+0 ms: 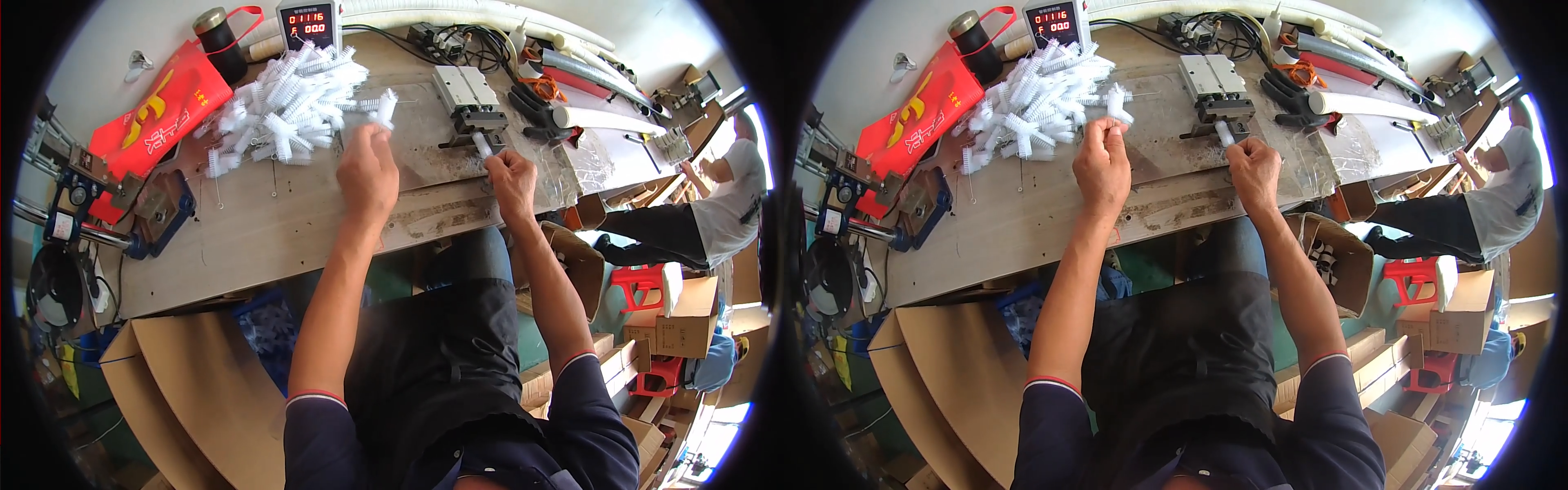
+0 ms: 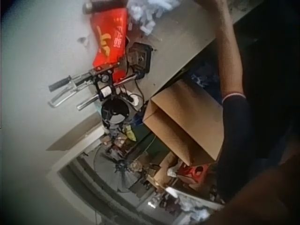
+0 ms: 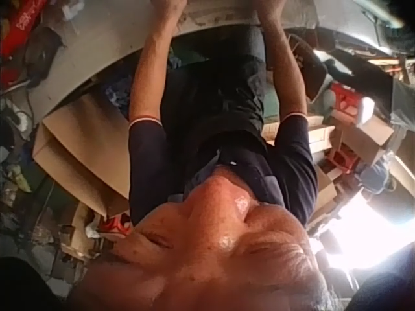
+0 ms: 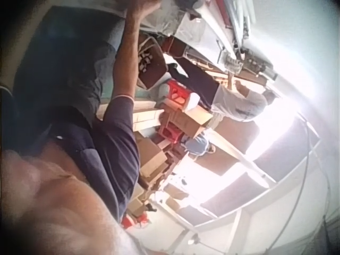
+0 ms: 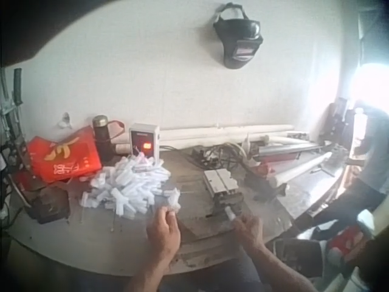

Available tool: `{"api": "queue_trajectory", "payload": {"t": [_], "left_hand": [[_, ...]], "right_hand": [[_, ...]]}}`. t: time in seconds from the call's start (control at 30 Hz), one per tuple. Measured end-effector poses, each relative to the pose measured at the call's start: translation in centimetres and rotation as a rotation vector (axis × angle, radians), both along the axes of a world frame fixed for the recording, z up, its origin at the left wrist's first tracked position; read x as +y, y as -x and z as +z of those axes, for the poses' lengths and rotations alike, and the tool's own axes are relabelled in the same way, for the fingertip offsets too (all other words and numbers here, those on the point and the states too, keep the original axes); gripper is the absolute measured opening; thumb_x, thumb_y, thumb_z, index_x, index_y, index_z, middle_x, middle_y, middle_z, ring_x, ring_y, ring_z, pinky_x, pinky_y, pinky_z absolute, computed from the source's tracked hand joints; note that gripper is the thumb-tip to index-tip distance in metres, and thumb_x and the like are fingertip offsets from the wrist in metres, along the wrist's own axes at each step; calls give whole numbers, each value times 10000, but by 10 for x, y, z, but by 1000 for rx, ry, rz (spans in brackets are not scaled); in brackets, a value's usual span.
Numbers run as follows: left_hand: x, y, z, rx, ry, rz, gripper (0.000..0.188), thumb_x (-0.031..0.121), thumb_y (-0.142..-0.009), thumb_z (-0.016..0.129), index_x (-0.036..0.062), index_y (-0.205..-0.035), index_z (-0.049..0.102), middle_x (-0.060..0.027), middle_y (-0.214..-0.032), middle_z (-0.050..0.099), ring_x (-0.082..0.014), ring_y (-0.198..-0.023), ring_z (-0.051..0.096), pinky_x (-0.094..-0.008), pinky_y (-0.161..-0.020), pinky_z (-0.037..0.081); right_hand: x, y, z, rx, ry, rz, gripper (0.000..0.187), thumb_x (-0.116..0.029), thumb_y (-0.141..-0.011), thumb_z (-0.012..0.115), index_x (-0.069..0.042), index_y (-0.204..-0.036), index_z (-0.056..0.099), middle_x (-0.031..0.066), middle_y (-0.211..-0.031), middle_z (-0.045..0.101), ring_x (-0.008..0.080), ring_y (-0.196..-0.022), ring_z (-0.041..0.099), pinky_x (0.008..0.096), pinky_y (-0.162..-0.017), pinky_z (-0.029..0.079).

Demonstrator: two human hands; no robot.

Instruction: Assembling plastic pump/sprayer components using a specialized workbench machine.

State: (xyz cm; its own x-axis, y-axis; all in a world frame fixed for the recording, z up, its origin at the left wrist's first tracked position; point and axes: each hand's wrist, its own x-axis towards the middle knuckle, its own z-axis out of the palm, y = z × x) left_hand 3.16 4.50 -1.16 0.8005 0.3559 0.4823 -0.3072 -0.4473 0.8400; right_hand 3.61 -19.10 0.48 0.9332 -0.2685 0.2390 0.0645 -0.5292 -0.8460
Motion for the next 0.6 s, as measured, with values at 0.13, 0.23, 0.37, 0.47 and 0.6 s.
{"api": "queue_trajectory", "payload": {"t": [0.13, 0.23, 0.37, 0.47, 0.6], "left_hand": [[5, -3, -5, -113, -212, 90, 86, 98, -1012, 606, 45, -1077, 624, -96, -1040, 733, -297, -944, 684, -409, -807, 551], [3, -2, -3, -145, -231, 85, 83, 58, -964, 632, 37, -1044, 627, -121, -1078, 708, -337, -1016, 644, -444, -872, 521], [0, -2, 1, -157, -210, 80, 97, 19, -918, 650, 22, -1010, 619, -140, -1123, 683, -378, -1075, 614, -470, -934, 494], [-1, 1, 0, -129, -232, 73, 91, 34, -919, 652, 34, -1007, 629, -119, -1102, 694, -356, -1055, 629, -463, -908, 504], [-11, 7, 4, 101, -231, -49, 98, 70, -914, 673, 61, -1007, 646, -90, -1081, 712, -326, -1021, 651, -458, -857, 520]], "right_hand": [[-2, -7, 8, 20, 3, 4, 188, -132, -821, 674, 5, -693, 671, -1, -571, 584, 70, -536, 497, 272, -514, 383], [-3, -7, 8, 120, -39, 56, 197, -153, -833, 688, 9, -722, 688, 9, -584, 606, 66, -532, 512, 268, -508, 397], [-3, -11, 6, 123, -15, 7, 253, -224, -830, 668, 16, -780, 727, 87, -639, 682, 156, -613, 633, 341, -645, 507], [-2, -5, 10, 112, -129, 9, 261, -236, -839, 679, 17, -788, 723, 76, -638, 674, 142, -613, 622, 330, -629, 497], [-7, 5, 0, 79, -196, 18, 267, -233, -870, 696, 24, -801, 708, 44, -633, 642, 105, -615, 582, 302, -608, 475]]}}
